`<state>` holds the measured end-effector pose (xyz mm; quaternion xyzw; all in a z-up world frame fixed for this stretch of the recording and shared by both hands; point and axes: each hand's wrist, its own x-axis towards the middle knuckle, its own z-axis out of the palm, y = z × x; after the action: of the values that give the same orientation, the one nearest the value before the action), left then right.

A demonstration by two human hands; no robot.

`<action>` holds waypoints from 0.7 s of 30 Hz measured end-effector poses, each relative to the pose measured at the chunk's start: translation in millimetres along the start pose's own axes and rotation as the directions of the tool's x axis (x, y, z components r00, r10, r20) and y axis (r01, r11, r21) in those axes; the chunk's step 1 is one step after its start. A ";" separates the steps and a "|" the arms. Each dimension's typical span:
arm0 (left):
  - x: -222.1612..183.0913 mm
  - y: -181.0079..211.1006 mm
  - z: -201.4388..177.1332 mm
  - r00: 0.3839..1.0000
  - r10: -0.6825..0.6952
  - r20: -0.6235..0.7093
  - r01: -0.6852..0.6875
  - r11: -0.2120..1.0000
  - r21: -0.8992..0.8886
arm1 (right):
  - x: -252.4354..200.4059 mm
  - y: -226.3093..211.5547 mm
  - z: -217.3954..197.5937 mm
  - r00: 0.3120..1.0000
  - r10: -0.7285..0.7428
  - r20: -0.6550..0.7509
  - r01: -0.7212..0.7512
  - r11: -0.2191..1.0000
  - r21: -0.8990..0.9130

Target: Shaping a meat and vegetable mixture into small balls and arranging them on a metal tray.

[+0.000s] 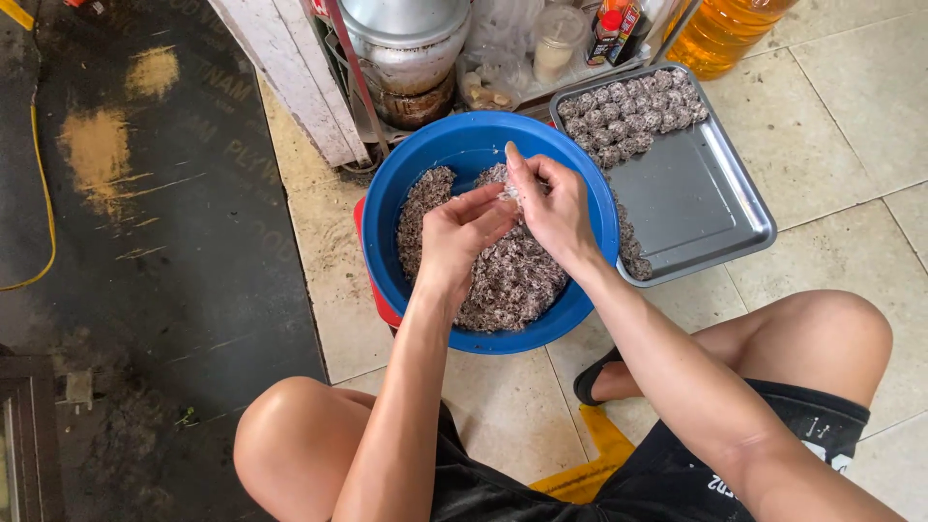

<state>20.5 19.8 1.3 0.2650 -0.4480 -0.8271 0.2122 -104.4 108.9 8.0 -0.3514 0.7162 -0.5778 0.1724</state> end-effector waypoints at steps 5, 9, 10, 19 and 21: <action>-2.0 2.6 4.2 1.000 0.030 -0.003 -0.030 1.000 -0.008 | 0.2 -5.5 2.1 0.989 -0.126 -0.077 0.124 0.992 -0.032; -3.8 3.6 6.5 1.000 0.007 -0.029 -0.007 1.000 -0.008 | 0.1 -1.9 1.0 0.996 -0.079 -0.049 0.074 0.993 -0.089; -3.0 2.4 6.4 0.999 -0.008 -0.033 0.007 1.000 -0.024 | 0.6 1.8 1.6 0.992 -0.122 -0.042 0.120 0.992 -0.039; 8.0 3.6 -10.2 0.976 0.110 -0.190 -0.111 0.994 0.004 | 1.9 20.9 -12.3 0.922 0.361 0.140 -0.341 0.583 0.737; 11.2 5.2 -12.6 0.960 0.137 -0.246 -0.144 0.990 -0.010 | 1.7 15.9 -15.2 0.907 0.381 0.179 -0.348 0.439 0.828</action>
<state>20.3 2.7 -2.7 0.3296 -0.4247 -0.7771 0.3274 -120.3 119.8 -2.6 -0.0506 0.4060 -0.8057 0.4284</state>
